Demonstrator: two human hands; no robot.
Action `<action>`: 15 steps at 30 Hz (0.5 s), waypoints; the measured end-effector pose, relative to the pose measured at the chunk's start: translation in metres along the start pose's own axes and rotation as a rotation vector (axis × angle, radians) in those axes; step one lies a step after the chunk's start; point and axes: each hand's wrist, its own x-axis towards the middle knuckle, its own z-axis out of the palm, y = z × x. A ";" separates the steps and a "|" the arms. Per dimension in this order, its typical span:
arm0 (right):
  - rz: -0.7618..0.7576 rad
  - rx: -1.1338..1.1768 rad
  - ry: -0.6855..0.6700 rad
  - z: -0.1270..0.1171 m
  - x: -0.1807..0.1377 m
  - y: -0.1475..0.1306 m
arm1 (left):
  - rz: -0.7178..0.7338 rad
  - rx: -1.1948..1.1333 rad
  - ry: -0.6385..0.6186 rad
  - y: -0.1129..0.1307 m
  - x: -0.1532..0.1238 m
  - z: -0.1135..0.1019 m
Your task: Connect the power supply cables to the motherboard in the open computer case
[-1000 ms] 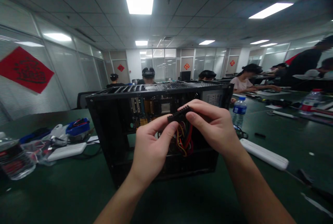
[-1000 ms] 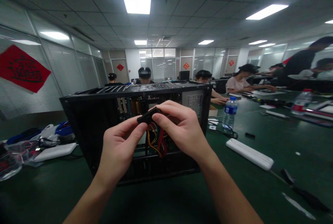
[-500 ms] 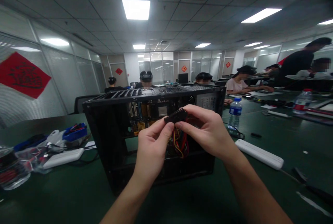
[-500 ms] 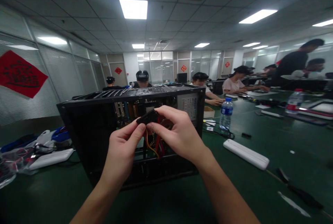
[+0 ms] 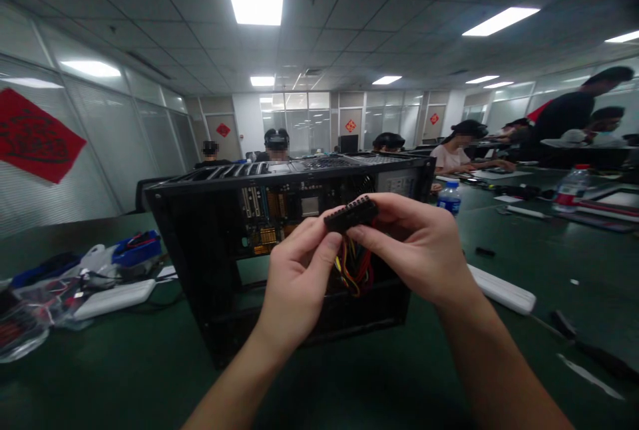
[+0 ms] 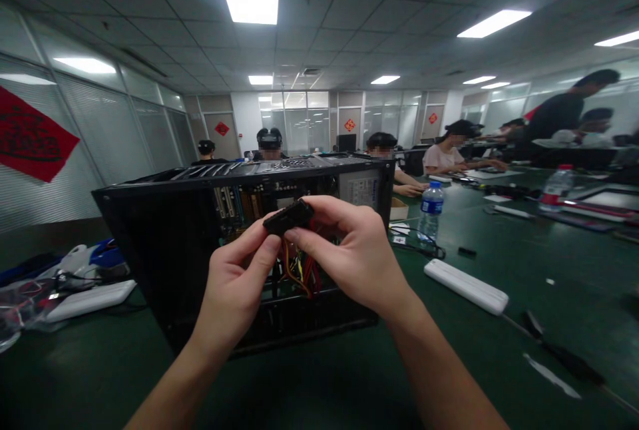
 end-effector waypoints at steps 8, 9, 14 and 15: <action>0.001 -0.017 0.007 0.006 0.001 0.008 | 0.228 0.392 0.056 -0.007 -0.004 0.000; -0.008 -0.033 0.012 0.007 0.000 0.008 | 0.272 0.475 0.069 -0.008 -0.005 0.001; -0.108 -0.257 0.090 0.015 -0.001 0.006 | 0.224 0.539 0.049 -0.010 -0.006 0.004; -0.138 -0.308 0.094 0.016 0.000 0.009 | 0.176 0.522 0.030 -0.010 -0.004 0.002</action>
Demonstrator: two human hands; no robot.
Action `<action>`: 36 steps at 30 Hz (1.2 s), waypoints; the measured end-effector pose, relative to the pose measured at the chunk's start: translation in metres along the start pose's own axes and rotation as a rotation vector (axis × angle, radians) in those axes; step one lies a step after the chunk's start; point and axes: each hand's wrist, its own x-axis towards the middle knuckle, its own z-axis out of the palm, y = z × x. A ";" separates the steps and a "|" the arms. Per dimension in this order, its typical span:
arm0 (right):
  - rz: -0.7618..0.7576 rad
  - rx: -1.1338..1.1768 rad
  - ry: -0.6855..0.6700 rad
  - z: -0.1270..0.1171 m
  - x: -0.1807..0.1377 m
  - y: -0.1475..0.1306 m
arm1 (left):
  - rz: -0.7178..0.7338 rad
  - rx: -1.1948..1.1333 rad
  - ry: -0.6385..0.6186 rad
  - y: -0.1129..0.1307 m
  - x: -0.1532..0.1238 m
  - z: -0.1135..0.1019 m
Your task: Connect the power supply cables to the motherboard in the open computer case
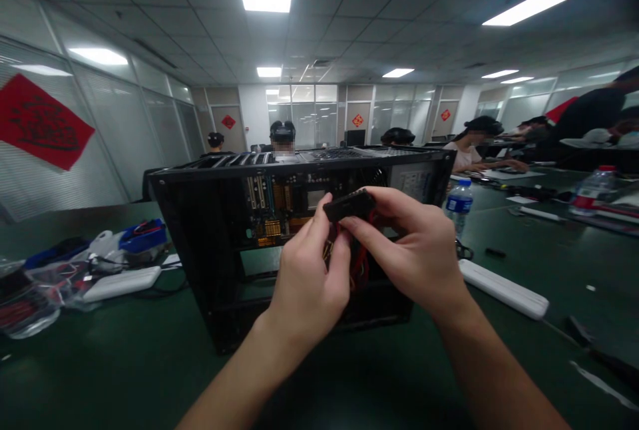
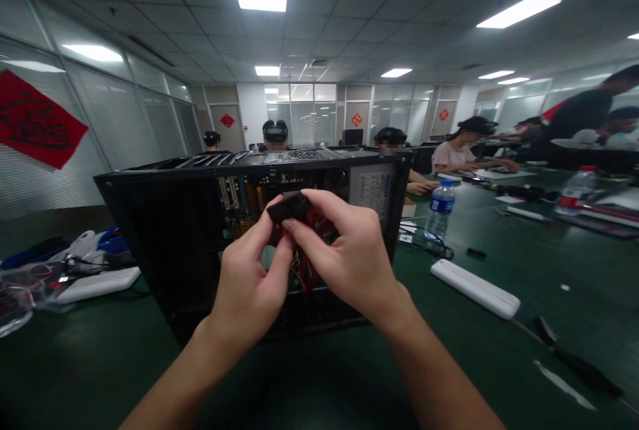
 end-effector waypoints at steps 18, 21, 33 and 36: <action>0.331 -0.429 -0.661 0.082 -0.019 0.094 | -0.526 0.438 -0.517 -0.122 0.011 0.018; 0.500 -0.413 -0.728 0.082 -0.024 0.109 | -0.547 0.451 -0.580 -0.126 0.007 0.021; 0.582 -0.406 -0.785 0.083 -0.027 0.119 | -0.577 0.713 -0.582 -0.120 -0.001 0.031; 0.578 -0.409 -0.781 0.085 -0.026 0.120 | -0.567 0.759 -0.587 -0.119 0.001 0.035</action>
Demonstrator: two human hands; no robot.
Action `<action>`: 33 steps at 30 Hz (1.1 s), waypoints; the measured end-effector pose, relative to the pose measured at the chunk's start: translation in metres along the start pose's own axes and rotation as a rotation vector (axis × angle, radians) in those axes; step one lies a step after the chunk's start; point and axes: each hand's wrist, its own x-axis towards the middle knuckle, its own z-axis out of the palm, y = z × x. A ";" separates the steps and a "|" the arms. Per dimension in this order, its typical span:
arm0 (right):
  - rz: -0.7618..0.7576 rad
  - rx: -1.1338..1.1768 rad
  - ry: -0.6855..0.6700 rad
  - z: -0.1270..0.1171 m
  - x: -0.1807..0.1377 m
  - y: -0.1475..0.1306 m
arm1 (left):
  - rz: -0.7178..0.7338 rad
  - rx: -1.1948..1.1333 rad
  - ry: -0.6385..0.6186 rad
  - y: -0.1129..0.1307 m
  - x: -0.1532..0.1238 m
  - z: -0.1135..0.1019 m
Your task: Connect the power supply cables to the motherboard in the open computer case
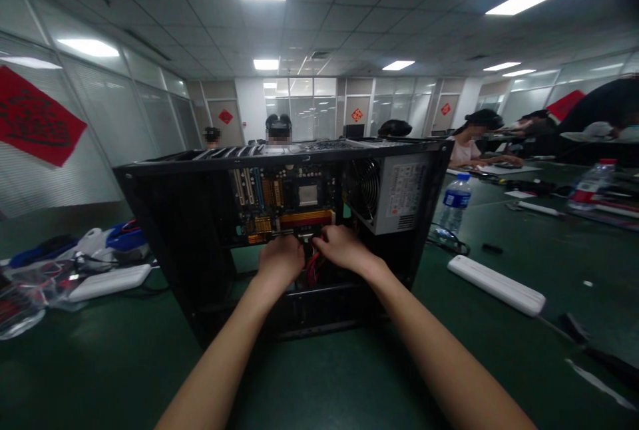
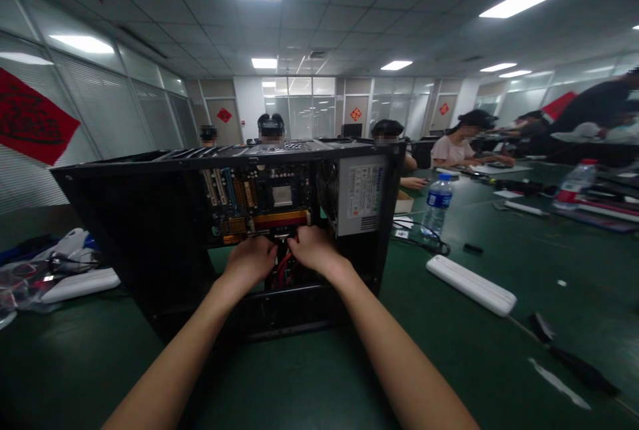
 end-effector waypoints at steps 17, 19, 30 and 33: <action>0.004 0.061 -0.003 -0.001 0.007 0.006 | -0.051 0.166 0.047 0.015 -0.003 -0.006; 0.008 0.068 -0.005 0.000 0.008 0.007 | -0.058 0.171 0.039 0.016 -0.002 -0.006; -0.008 0.084 -0.022 -0.001 0.004 0.005 | -0.064 0.117 0.013 0.021 0.008 -0.007; -0.010 0.088 -0.020 0.001 0.006 0.007 | -0.079 0.091 0.011 0.021 0.013 -0.005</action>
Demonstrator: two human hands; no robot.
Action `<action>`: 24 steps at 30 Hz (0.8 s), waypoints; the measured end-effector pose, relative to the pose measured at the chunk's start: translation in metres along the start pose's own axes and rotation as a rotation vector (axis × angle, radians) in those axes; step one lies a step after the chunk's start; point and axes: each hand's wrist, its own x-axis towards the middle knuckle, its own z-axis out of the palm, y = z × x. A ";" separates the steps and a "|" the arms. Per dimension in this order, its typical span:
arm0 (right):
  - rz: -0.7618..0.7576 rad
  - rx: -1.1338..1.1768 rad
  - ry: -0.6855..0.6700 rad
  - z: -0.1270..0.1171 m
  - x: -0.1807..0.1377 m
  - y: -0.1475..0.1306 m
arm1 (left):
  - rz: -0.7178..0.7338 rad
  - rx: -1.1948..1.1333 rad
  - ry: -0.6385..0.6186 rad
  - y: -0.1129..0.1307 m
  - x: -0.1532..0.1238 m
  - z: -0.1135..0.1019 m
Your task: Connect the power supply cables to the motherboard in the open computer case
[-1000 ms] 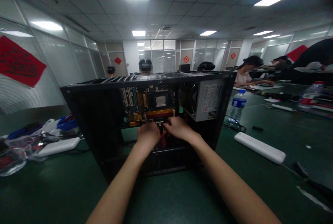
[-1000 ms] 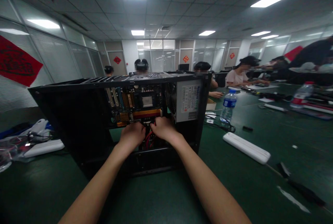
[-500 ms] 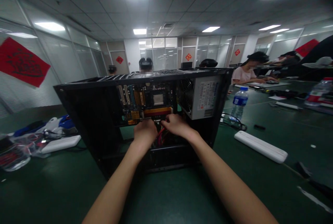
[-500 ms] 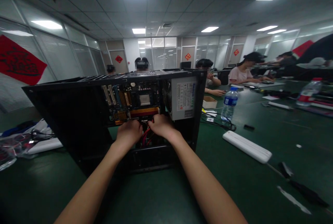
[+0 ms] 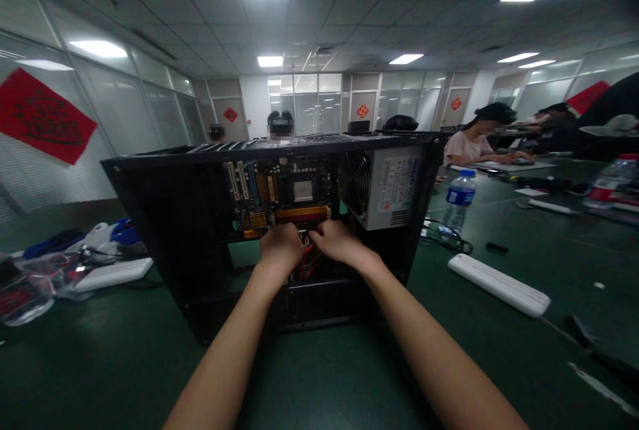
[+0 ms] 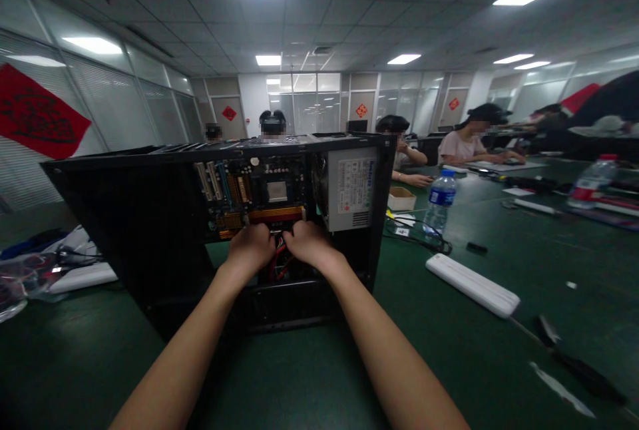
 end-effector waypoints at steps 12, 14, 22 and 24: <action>-0.001 0.197 0.047 0.005 0.011 0.008 | -0.002 -0.031 0.113 -0.007 -0.012 -0.002; -0.018 0.267 0.047 0.004 0.013 0.010 | 0.027 -0.020 0.166 -0.008 -0.020 -0.006; -0.069 0.398 0.014 -0.001 0.016 0.010 | 0.186 -0.518 -0.060 -0.011 -0.024 0.009; -0.068 0.359 -0.005 0.000 0.016 0.011 | 0.249 -0.591 -0.176 -0.016 -0.019 0.015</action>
